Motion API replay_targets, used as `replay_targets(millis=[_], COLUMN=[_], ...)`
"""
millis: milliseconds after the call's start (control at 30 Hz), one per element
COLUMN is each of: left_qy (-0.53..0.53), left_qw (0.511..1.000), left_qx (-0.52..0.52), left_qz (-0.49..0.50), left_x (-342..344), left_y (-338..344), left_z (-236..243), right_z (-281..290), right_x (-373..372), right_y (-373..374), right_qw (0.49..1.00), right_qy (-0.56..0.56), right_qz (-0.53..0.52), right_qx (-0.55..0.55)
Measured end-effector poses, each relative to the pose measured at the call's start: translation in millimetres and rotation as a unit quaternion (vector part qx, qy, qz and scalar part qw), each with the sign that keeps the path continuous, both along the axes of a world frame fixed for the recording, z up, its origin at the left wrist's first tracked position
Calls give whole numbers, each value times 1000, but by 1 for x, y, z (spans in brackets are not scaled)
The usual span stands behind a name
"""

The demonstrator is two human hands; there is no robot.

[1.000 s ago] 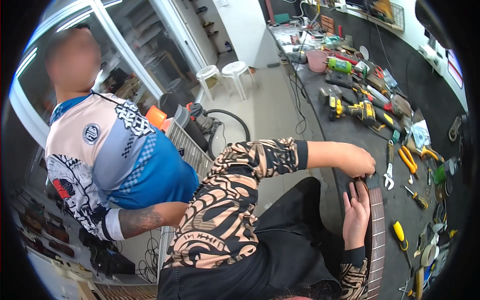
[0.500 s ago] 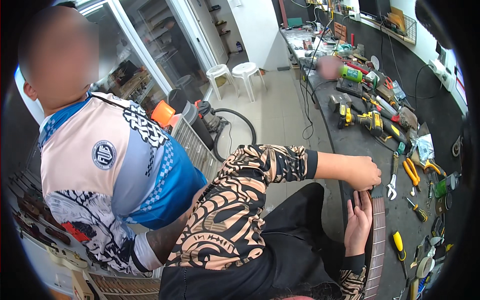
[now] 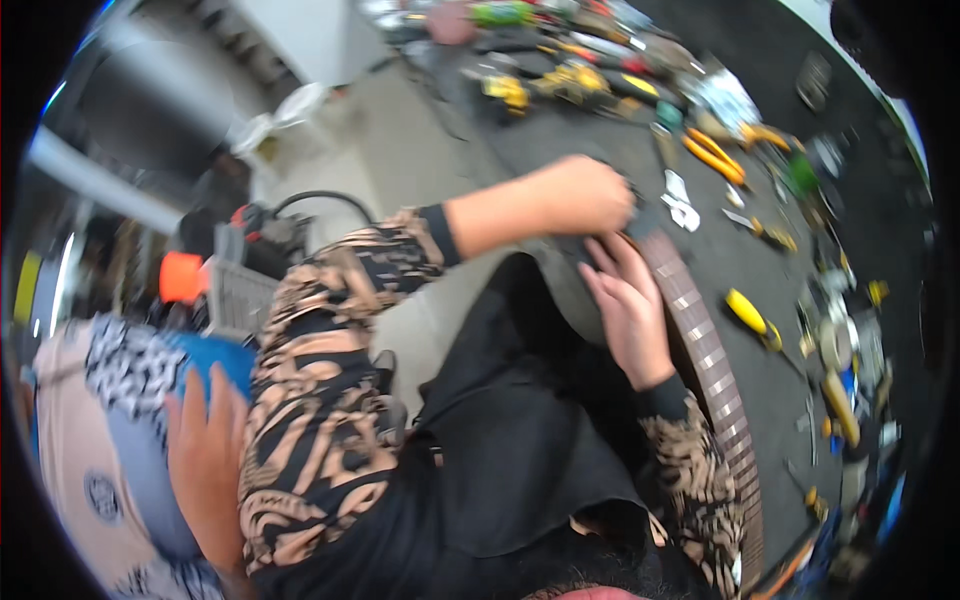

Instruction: The person uses a power drill to tighten the tuning pegs on a guitar headstock. They then flip the guitar neck over and manually adjust the tuning pegs and strings with their hands. The work is performed on a cluttered workbench in a workshop setting.

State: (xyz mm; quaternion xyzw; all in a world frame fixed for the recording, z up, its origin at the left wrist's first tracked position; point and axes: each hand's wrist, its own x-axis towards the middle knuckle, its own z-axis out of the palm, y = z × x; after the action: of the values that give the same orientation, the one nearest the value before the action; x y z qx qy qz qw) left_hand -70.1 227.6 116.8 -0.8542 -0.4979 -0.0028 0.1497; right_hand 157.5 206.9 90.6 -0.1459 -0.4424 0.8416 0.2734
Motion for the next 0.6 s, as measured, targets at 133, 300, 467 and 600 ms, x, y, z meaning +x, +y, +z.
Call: replay_targets(millis=[133,300,467,600], left_qy=[-157,-260,-233,-165], left_qw=[983,954,962,976], left_qx=[-21,-149,-143,-137], left_qz=[90,26,21,51], left_x=[6,-1,-2,6], left_y=[-14,-18,-14,-9], left_z=[25,43,39,43], right_z=[-19,-21,-20,-19], right_x=[6,11,9,10], right_y=[2,2,1,1], right_qw=[1000,1000,1000,1000], right_qy=[17,11,13,12], right_qz=[-4,-11,-7,-7], right_qx=[-14,-1,5,1])
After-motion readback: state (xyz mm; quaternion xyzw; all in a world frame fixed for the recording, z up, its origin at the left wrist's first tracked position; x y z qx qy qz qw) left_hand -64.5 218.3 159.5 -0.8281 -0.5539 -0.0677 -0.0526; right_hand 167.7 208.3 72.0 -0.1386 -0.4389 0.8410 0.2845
